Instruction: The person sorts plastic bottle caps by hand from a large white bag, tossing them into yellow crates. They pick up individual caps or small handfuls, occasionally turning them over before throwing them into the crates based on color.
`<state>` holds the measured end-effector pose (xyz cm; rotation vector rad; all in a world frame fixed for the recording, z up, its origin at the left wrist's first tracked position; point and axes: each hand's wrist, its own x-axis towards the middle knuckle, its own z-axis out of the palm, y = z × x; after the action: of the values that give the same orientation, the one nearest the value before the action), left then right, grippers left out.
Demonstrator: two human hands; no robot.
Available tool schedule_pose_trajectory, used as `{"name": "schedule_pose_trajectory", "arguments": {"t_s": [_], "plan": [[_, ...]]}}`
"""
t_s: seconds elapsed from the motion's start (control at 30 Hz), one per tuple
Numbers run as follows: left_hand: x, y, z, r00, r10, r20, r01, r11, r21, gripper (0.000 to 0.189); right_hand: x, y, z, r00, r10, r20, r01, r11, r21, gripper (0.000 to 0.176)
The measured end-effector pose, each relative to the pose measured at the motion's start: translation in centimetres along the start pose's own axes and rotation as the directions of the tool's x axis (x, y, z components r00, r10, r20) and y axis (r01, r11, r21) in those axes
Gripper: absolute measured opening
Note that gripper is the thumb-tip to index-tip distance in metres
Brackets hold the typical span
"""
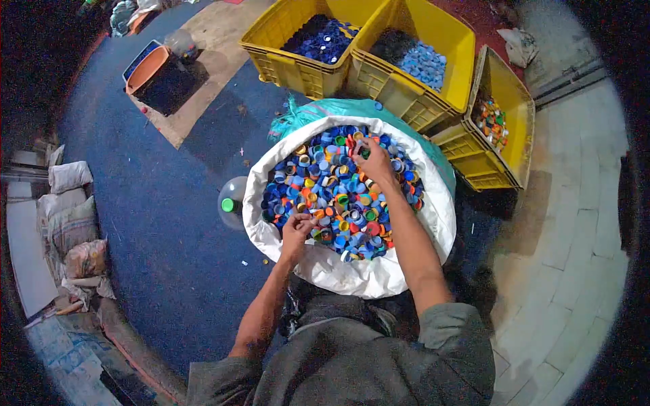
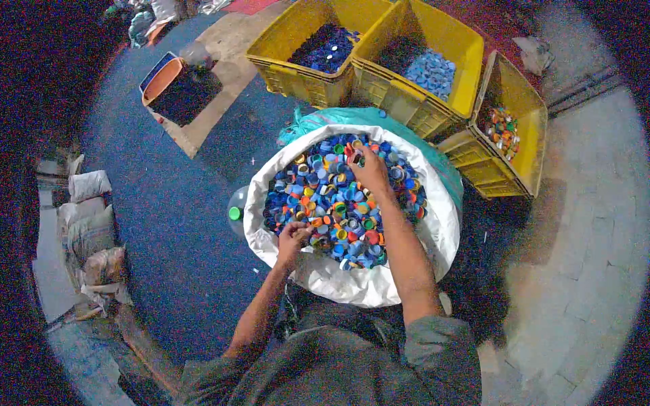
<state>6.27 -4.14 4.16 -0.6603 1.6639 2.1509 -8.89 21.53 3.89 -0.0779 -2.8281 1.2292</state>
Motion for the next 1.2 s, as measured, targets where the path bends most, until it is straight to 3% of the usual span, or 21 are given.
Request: {"name": "schedule_pose_trajectory", "arguments": {"t_s": [0.03, 0.07, 0.13, 0.17, 0.23, 0.27, 0.37, 0.47, 0.5, 0.63, 0.87, 0.9, 0.93, 1.0, 1.03, 1.13, 1.17, 1.2], "plan": [[0.0, -0.1, 0.5, 0.998, 0.045, 0.038, -0.047, 0.998, 0.049, 0.024, -0.4, 0.2, -0.4, 0.999, 0.015, -0.031, -0.014, 0.999, 0.048, 0.047], [0.0, -0.2, 1.0, 0.993, 0.09, 0.076, -0.097, 0.991, 0.096, 0.024, -1.1, 0.3, -0.9, 0.996, 0.082, -0.038, -0.07, 0.969, 0.237, 0.047], [-0.5, -0.4, 2.0, 0.987, 0.159, -0.035, -0.14, 0.939, 0.313, 0.03, -3.1, 0.3, -1.9, 0.978, 0.206, -0.013, -0.159, 0.793, 0.588, 0.047], [-0.7, -0.3, 2.3, 0.969, 0.235, -0.071, -0.185, 0.889, 0.418, 0.031, -4.6, -0.9, -3.5, 0.946, 0.31, 0.097, -0.281, 0.633, 0.721, 0.038], [-0.3, -0.6, 2.1, 0.944, 0.308, -0.114, -0.173, 0.761, 0.626, 0.036, -7.7, 1.3, -3.9, 0.937, 0.282, 0.205, -0.285, 0.282, 0.916, 0.038], [-0.2, -0.6, 2.0, 0.929, 0.363, -0.07, -0.231, 0.717, 0.657, 0.036, -9.0, 1.5, -4.1, 0.934, 0.253, 0.251, -0.28, 0.085, 0.956, 0.039], [0.1, -0.8, 1.7, 0.878, 0.474, 0.059, -0.361, 0.577, 0.733, 0.036, -13.3, 0.0, -4.7, 0.854, 0.366, 0.37, -0.291, -0.254, 0.923, 0.037], [0.8, -1.4, 1.5, 0.861, 0.491, 0.134, -0.394, 0.476, 0.786, 0.037, -16.0, -1.2, -4.6, 0.767, 0.502, 0.399, -0.252, -0.337, 0.907, 0.034], [1.1, -1.7, 1.5, 0.859, 0.491, 0.142, -0.395, 0.461, 0.794, 0.037, -16.9, -1.4, -4.3, 0.806, 0.463, 0.369, -0.221, -0.344, 0.913, 0.036], [1.7, -1.6, 1.8, 0.893, 0.423, 0.156, -0.357, 0.454, 0.816, 0.033, -18.5, -1.2, -3.7, 0.799, 0.439, 0.412, -0.222, -0.42, 0.88, 0.042], [0.4, 1.2, 4.0, 0.863, 0.482, 0.152, -0.405, 0.481, 0.777, 0.021, -19.4, -2.3, -4.3, 0.817, 0.452, 0.359, -0.136, -0.454, 0.881, 0.046], [1.1, -0.3, 4.1, 0.883, 0.46, 0.096, -0.41, 0.654, 0.635, 0.021, -19.7, -1.9, -4.4, 0.85, 0.396, 0.347, -0.12, -0.496, 0.86, 0.047], [1.5, -0.6, 4.5, 0.924, 0.367, 0.108, -0.37, 0.788, 0.492, 0.022, -19.8, -1.8, -4.3, 0.835, 0.437, 0.335, -0.109, -0.465, 0.878, 0.048], [1.6, -0.1, 6.2, 0.978, 0.111, 0.179, -0.12, 0.992, 0.041, 0.024, -20.1, -2.4, -4.7, 0.785, 0.533, 0.318, -0.082, -0.419, 0.904, 0.05], [1.9, 0.0, 6.7, 0.949, -0.003, 0.317, 0.039, 0.994, -0.106, 0.027, -20.4, -1.9, -4.4, 0.771, 0.549, 0.324, -0.056, -0.447, 0.893, 0.052], [1.7, 0.6, 9.6, 0.866, -0.102, 0.489, 0.284, 0.906, -0.314, 0.03, -21.4, -0.9, -4.0, 0.778, 0.54, 0.322, 0.034, -0.548, 0.836, 0.053], [1.8, 0.9, 10.2, 0.79, -0.136, 0.598, 0.371, 0.882, -0.289, 0.03, -21.7, -1.2, -4.3, 0.752, 0.579, 0.315, 0.055, -0.531, 0.845, 0.052], [1.6, 0.6, 11.2, 0.772, -0.128, 0.623, 0.368, 0.889, -0.274, 0.029, -22.3, -0.9, -4.2, 0.753, 0.587, 0.297, 0.086, -0.535, 0.841, 0.051]]}}
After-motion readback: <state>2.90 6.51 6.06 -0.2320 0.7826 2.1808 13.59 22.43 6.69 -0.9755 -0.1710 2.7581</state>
